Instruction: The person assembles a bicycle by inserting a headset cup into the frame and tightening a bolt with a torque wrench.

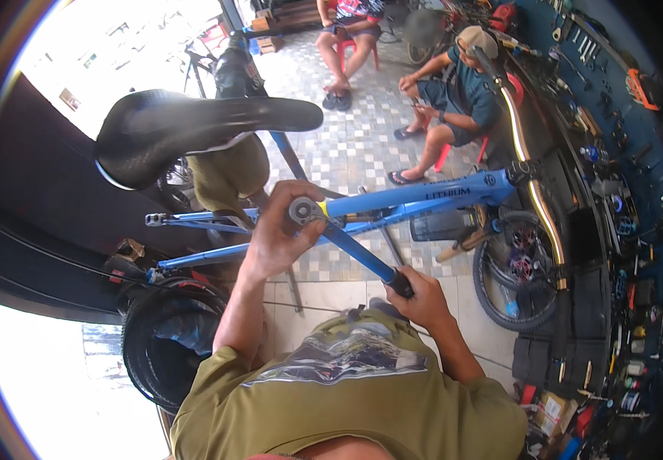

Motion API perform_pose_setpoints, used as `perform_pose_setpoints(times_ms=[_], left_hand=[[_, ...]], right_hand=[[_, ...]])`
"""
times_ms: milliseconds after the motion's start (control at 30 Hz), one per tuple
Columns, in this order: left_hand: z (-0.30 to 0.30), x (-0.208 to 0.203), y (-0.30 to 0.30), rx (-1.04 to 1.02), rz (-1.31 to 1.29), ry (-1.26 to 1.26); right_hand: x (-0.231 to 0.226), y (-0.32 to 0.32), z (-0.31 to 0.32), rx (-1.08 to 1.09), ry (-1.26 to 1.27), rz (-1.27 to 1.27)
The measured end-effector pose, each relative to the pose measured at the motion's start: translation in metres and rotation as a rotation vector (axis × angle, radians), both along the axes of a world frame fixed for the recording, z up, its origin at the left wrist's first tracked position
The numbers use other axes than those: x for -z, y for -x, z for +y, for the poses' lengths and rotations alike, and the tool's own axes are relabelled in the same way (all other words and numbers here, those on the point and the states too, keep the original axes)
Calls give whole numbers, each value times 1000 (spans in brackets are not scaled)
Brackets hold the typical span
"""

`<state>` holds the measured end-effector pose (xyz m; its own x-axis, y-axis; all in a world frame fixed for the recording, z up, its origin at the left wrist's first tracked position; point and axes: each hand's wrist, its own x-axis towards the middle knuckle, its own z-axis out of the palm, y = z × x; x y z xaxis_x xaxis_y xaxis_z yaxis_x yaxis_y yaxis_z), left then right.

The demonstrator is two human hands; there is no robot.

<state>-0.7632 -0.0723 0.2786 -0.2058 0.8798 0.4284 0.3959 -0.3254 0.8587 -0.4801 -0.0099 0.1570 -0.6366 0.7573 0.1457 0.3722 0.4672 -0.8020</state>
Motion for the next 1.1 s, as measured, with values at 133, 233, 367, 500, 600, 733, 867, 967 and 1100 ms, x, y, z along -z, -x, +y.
perform_pose_setpoints(times_ms=[133, 233, 367, 500, 600, 733, 867, 967, 1100], left_hand=[[-3, 13, 6, -69, 168, 17], [-1, 17, 6, 46, -61, 101], [-2, 14, 11, 124, -53, 115], [-3, 12, 18, 126, 124, 66], [-3, 13, 21, 155, 99, 43], [-3, 28, 24, 122, 91, 44], [-7, 38, 20, 43, 40, 72], [-11, 45, 18, 8, -2, 96], [-13, 51, 17, -25, -10, 76]], right_hand=[[-6, 0, 3, 40, -176, 20], [-6, -6, 10, 0, -101, 8], [-9, -10, 14, -16, -130, -6], [-17, -11, 18, -17, -155, -66], [-22, -12, 25, -50, -163, -84], [-30, -14, 32, -71, -214, -127], [-32, -11, 30, -78, -249, -171], [-30, -10, 28, -88, -234, -195], [-26, -9, 25, -92, -231, -202]])
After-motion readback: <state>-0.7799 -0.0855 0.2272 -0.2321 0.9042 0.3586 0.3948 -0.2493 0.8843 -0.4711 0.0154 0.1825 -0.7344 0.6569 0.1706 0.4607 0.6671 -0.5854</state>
